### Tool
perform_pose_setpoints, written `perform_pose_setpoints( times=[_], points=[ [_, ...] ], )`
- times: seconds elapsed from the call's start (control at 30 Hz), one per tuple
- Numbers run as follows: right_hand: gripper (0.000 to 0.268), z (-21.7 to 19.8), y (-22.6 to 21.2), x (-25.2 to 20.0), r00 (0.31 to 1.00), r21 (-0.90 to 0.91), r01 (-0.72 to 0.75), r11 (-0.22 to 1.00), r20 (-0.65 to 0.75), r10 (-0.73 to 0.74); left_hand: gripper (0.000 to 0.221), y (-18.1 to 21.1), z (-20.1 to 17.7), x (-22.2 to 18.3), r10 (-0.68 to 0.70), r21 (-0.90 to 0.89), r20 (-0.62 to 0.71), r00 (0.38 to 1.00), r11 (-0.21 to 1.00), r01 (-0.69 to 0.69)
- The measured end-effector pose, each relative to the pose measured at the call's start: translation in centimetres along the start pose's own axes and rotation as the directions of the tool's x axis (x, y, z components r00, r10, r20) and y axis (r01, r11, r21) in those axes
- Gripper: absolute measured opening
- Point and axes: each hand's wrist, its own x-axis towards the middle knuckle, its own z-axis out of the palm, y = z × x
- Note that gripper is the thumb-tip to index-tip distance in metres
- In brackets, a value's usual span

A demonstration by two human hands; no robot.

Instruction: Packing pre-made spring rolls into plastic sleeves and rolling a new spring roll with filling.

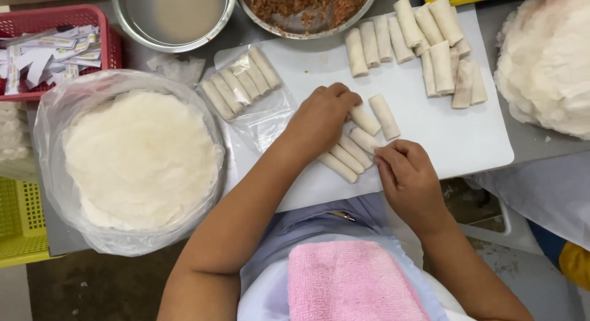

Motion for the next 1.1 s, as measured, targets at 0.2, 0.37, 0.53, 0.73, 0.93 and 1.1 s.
perform_pose_setpoints(
  times=[0.2,0.37,0.53,0.73,0.93,1.1],
  points=[
    [0.013,0.3,-0.3,0.8,1.000,0.124,0.009,0.992,-0.004,-0.009,0.023,0.3,-0.7,0.5,-0.081,-0.082,-0.016,0.997,0.993,0.080],
    [0.012,-0.8,1.7,1.7,0.999,0.015,0.001,1.000,-0.032,0.000,0.023,0.4,-2.3,0.1,-0.074,-0.145,-0.020,0.997,0.987,0.070],
    [0.020,-0.1,3.9,2.0,0.990,-0.044,-0.116,0.992,0.072,0.119,0.022,-0.2,-3.9,0.1,-0.112,-0.063,-0.114,0.987,0.992,0.105],
    [0.013,-1.9,1.8,3.7,0.904,0.223,-0.400,0.889,0.257,0.342,0.024,-0.9,-4.5,-0.1,-0.106,-0.163,-0.155,0.982,0.983,0.080],
    [0.014,-0.8,2.2,3.4,0.920,0.143,-0.353,0.925,0.230,0.316,0.027,0.4,-3.1,0.4,-0.076,-0.234,-0.136,0.988,0.971,0.042],
    [0.016,-1.8,1.2,4.4,0.925,0.160,-0.313,0.936,0.275,0.262,0.024,1.2,-1.6,1.1,-0.044,-0.209,-0.068,0.997,0.977,0.029]
  ],
)
